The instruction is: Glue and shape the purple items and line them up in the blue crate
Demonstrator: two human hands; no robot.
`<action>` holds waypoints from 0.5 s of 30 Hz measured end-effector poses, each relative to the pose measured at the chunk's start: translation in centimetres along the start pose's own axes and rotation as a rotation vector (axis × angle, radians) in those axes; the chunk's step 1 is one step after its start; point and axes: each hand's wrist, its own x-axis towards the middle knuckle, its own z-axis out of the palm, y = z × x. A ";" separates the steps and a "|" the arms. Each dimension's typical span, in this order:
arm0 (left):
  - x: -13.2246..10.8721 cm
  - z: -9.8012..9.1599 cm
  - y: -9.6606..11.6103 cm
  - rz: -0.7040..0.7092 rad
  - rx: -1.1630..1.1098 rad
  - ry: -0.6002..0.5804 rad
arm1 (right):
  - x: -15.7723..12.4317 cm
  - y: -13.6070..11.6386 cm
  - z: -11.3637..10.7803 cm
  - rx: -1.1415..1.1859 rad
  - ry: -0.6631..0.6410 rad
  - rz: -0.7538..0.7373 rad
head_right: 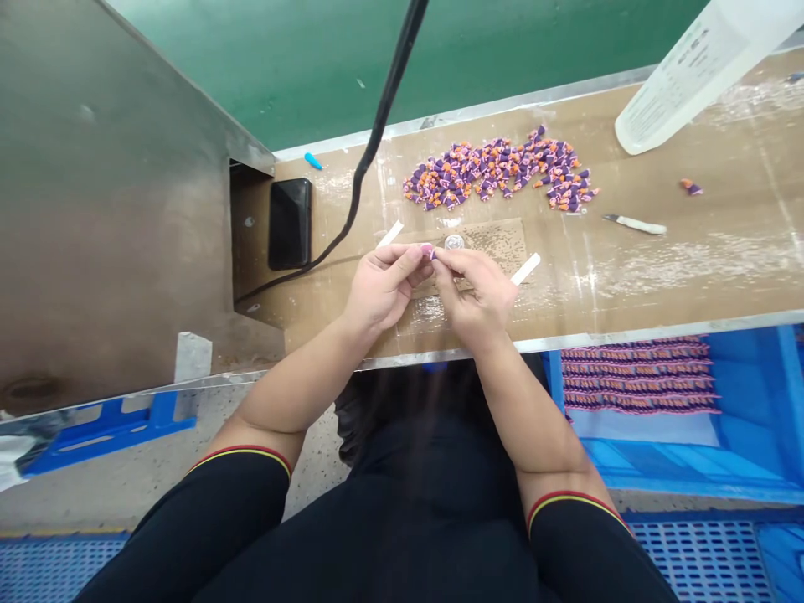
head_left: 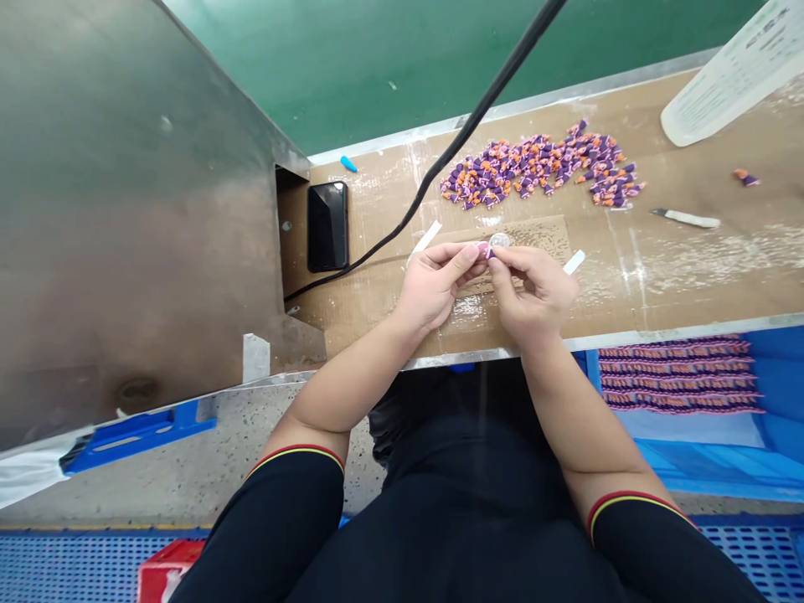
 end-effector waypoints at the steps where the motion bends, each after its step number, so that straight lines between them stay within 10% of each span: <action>1: 0.0 0.0 0.0 0.010 0.003 -0.010 | 0.0 0.0 0.0 -0.020 -0.015 0.018; 15: -0.6 -0.3 -0.5 0.365 0.332 -0.042 | -0.7 0.6 0.3 -0.056 0.024 0.021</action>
